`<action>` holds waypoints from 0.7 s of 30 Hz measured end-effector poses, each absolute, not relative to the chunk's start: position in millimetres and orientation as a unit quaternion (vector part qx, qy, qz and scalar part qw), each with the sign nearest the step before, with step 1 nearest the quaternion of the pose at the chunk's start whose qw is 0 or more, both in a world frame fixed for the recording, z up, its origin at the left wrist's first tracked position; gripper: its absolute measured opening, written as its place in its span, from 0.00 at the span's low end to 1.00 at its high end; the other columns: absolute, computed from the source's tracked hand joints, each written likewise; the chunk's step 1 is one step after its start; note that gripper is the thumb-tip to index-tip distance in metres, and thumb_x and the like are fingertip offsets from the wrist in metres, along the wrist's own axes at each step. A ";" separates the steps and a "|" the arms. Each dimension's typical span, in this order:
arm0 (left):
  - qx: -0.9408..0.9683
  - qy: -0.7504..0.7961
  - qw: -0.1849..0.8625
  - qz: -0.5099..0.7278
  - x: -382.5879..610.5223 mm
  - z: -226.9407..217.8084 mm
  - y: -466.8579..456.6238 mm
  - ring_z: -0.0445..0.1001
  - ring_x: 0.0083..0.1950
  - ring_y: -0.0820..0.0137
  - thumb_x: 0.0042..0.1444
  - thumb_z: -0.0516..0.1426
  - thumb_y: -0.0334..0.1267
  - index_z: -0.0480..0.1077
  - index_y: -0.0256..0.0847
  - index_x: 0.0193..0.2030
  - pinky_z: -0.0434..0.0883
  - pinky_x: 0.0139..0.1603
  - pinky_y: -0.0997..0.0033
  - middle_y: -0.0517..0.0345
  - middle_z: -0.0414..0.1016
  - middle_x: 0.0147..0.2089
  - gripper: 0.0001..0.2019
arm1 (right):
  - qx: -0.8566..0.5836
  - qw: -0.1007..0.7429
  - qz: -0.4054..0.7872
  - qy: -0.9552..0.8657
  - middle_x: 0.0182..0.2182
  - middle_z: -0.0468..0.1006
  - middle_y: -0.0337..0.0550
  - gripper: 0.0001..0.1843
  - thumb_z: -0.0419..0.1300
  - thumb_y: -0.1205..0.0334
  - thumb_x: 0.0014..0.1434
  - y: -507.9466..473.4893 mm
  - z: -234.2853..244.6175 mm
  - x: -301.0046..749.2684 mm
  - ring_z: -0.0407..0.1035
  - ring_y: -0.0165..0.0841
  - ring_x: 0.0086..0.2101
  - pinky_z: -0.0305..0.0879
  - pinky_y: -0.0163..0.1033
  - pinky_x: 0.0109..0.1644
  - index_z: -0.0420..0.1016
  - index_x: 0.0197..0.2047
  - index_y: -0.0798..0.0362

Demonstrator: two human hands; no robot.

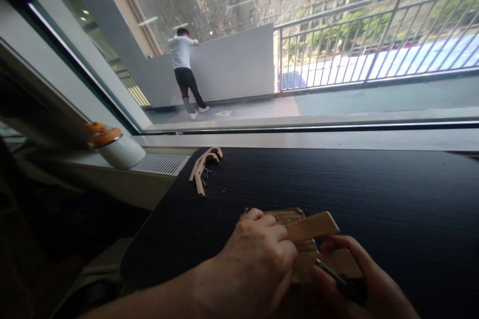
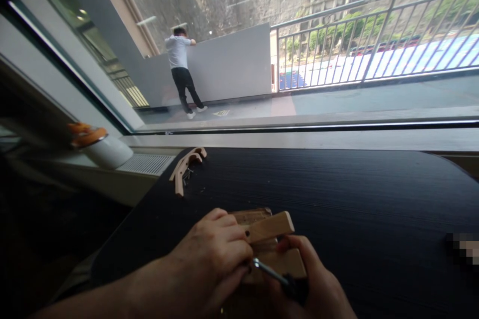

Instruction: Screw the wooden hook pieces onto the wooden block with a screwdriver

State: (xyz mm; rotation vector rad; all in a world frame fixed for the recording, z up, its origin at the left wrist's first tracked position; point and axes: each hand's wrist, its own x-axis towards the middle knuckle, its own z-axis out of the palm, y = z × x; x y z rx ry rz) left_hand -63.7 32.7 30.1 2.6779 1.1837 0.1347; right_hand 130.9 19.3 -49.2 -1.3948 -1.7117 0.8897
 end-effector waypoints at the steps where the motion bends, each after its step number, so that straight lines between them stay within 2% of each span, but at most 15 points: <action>1: 0.907 0.406 0.109 0.042 -63.2 31.2 32.4 0.69 0.42 0.66 0.57 0.54 0.35 0.69 0.40 0.32 0.62 0.48 0.63 0.58 0.75 0.37 0.05 | -0.543 0.376 0.344 -0.667 0.27 0.81 0.38 0.13 0.59 0.53 0.49 18.9 -48.4 130.6 0.75 0.33 0.25 0.70 0.31 0.26 0.68 0.38 0.47; 6: 0.902 0.412 0.127 0.018 -62.1 37.5 31.6 0.70 0.45 0.66 0.58 0.54 0.35 0.71 0.42 0.32 0.62 0.51 0.63 0.60 0.75 0.38 0.05 | -0.546 0.371 0.358 -0.660 0.28 0.80 0.37 0.13 0.59 0.53 0.50 16.0 -47.3 131.6 0.74 0.33 0.25 0.70 0.30 0.26 0.69 0.38 0.48; 13: 0.899 0.418 0.124 0.025 -62.8 42.4 31.9 0.71 0.42 0.67 0.56 0.56 0.33 0.70 0.41 0.32 0.64 0.47 0.67 0.59 0.75 0.38 0.04 | -0.506 0.364 0.433 -0.651 0.30 0.80 0.38 0.15 0.60 0.51 0.50 16.7 -43.6 140.6 0.74 0.34 0.28 0.71 0.32 0.30 0.75 0.41 0.48; 16: 0.897 0.421 0.135 0.020 -63.1 44.7 32.6 0.72 0.41 0.67 0.56 0.56 0.33 0.71 0.41 0.31 0.66 0.44 0.68 0.59 0.75 0.37 0.04 | -0.500 0.339 0.468 -0.645 0.29 0.79 0.39 0.17 0.58 0.49 0.54 16.0 -47.0 145.5 0.74 0.34 0.27 0.71 0.32 0.30 0.74 0.44 0.48; 21: 0.897 0.414 0.155 0.024 -63.3 53.9 34.0 0.74 0.38 0.68 0.56 0.57 0.34 0.73 0.40 0.32 0.67 0.43 0.71 0.59 0.76 0.34 0.05 | -0.502 0.322 0.513 -0.617 0.31 0.79 0.41 0.20 0.56 0.44 0.54 16.0 -37.1 145.4 0.74 0.37 0.31 0.72 0.35 0.33 0.74 0.43 0.49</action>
